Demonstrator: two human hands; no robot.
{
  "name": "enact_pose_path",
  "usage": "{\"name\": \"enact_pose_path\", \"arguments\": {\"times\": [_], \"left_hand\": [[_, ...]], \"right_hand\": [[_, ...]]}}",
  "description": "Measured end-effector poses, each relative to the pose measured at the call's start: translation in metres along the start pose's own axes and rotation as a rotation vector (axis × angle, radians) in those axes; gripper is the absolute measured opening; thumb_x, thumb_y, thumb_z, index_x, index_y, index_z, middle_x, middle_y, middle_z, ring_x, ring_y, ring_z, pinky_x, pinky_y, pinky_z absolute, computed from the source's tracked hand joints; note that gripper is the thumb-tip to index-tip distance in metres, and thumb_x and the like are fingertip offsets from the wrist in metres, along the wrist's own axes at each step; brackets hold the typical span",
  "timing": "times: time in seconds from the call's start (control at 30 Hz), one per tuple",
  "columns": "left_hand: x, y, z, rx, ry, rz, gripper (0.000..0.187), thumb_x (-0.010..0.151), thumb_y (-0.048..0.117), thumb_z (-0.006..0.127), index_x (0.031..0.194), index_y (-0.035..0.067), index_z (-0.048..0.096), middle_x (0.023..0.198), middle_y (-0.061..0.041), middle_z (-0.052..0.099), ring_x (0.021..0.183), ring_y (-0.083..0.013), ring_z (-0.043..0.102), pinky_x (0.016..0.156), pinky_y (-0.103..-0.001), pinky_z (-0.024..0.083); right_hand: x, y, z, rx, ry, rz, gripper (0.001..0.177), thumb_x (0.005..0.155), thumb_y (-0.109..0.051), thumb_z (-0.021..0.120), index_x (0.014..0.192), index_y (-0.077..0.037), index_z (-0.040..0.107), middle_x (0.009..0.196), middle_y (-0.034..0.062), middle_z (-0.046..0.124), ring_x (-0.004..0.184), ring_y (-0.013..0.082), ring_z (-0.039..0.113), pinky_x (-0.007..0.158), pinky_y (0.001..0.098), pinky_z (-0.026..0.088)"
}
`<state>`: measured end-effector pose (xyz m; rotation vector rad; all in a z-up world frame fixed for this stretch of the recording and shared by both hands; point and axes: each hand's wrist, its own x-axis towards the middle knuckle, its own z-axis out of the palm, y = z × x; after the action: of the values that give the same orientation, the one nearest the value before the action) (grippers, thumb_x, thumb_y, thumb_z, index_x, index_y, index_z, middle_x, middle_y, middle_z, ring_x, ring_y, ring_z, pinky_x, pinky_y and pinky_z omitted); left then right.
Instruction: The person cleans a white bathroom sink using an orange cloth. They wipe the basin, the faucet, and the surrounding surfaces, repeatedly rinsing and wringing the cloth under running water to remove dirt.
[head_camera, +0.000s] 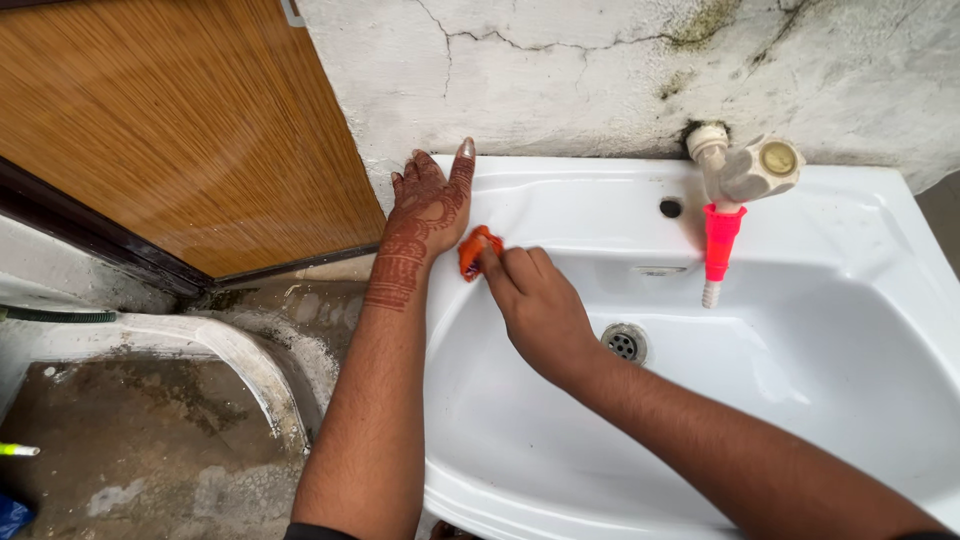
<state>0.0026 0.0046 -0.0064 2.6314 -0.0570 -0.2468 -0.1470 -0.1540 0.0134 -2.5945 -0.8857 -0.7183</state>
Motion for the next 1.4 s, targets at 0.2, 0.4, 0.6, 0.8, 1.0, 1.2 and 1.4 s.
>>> {"name": "enact_pose_path", "arguments": {"times": [0.2, 0.4, 0.6, 0.8, 1.0, 1.2, 1.4], "left_hand": [[-0.021, 0.020, -0.018, -0.160, -0.036, -0.217, 0.102, 0.096, 0.078, 0.014, 0.162, 0.001, 0.003, 0.171, -0.021, 0.002, 0.159, -0.0360, -0.001, 0.129, -0.046, 0.009], [-0.028, 0.025, -0.015, -0.125, -0.037, -0.230, 0.105, 0.094, 0.078, 0.018, 0.161, -0.001, 0.001, 0.170, -0.022, 0.000, 0.158, -0.0400, -0.003, 0.128, -0.048, 0.011], [-0.028, 0.028, -0.018, -0.110, -0.055, -0.239, 0.105, 0.093, 0.079, 0.015, 0.161, 0.000, -0.001, 0.170, -0.022, -0.003, 0.157, -0.0393, -0.005, 0.127, -0.048, 0.011], [-0.027, 0.022, -0.022, -0.212, -0.102, -0.231, 0.105, 0.093, 0.078, 0.013, 0.161, 0.000, -0.002, 0.171, -0.020, -0.005, 0.158, -0.0375, -0.006, 0.128, -0.047, 0.009], [-0.004, -0.002, -0.004, -0.158, -0.090, -0.095, 0.097, 0.096, 0.073, 0.006, 0.162, 0.003, -0.001, 0.170, -0.022, -0.004, 0.158, -0.0370, -0.006, 0.130, -0.046, 0.002], [-0.009, -0.005, -0.023, -0.384, -0.177, -0.212, 0.101, 0.090, 0.078, 0.007, 0.162, 0.009, 0.001, 0.172, -0.013, -0.001, 0.158, -0.0333, -0.001, 0.127, -0.049, 0.009], [-0.014, 0.007, -0.027, -0.297, -0.163, -0.203, 0.103, 0.091, 0.079, 0.008, 0.162, 0.005, 0.000, 0.172, -0.015, -0.003, 0.158, -0.0358, -0.005, 0.128, -0.049, 0.007]], "right_hand": [[-0.019, 0.008, 0.000, -0.065, -0.106, -0.060, 0.044, 0.085, 0.006, 0.066, 0.127, 0.014, 0.061, 0.098, 0.0127, 0.055, 0.088, 0.0222, 0.056, 0.065, 0.0305, 0.055], [-0.036, 0.019, 0.016, -0.025, -0.082, -0.088, 0.027, 0.090, 0.004, 0.067, 0.115, 0.012, 0.062, 0.098, 0.0127, 0.055, 0.087, 0.0222, 0.059, 0.066, 0.0305, 0.057], [-0.061, 0.025, 0.037, 0.188, -0.136, 0.021, 0.023, 0.086, 0.006, 0.064, 0.109, 0.006, 0.062, 0.103, 0.0150, 0.057, 0.089, 0.0282, 0.063, 0.075, 0.0354, 0.058], [-0.049, 0.017, 0.039, 0.405, -0.260, 0.190, 0.025, 0.077, 0.001, 0.068, 0.101, 0.001, 0.062, 0.105, 0.0175, 0.058, 0.094, 0.0389, 0.062, 0.083, 0.0437, 0.052], [0.018, 0.006, -0.010, 0.387, 0.032, 0.315, 0.044, 0.083, 0.005, 0.059, 0.127, -0.001, 0.063, 0.108, 0.0179, 0.059, 0.084, 0.0314, 0.063, 0.069, 0.0416, 0.053], [0.043, -0.034, 0.010, 0.120, -0.112, 0.253, 0.037, 0.085, -0.001, 0.059, 0.121, -0.005, 0.067, 0.110, 0.0116, 0.063, 0.091, 0.0348, 0.058, 0.076, 0.0435, 0.055], [-0.021, -0.080, -0.006, 0.576, -0.051, -0.105, 0.034, 0.081, -0.010, 0.066, 0.112, 0.005, 0.067, 0.113, 0.0169, 0.059, 0.107, 0.0335, 0.058, 0.095, 0.0440, 0.051]]}}
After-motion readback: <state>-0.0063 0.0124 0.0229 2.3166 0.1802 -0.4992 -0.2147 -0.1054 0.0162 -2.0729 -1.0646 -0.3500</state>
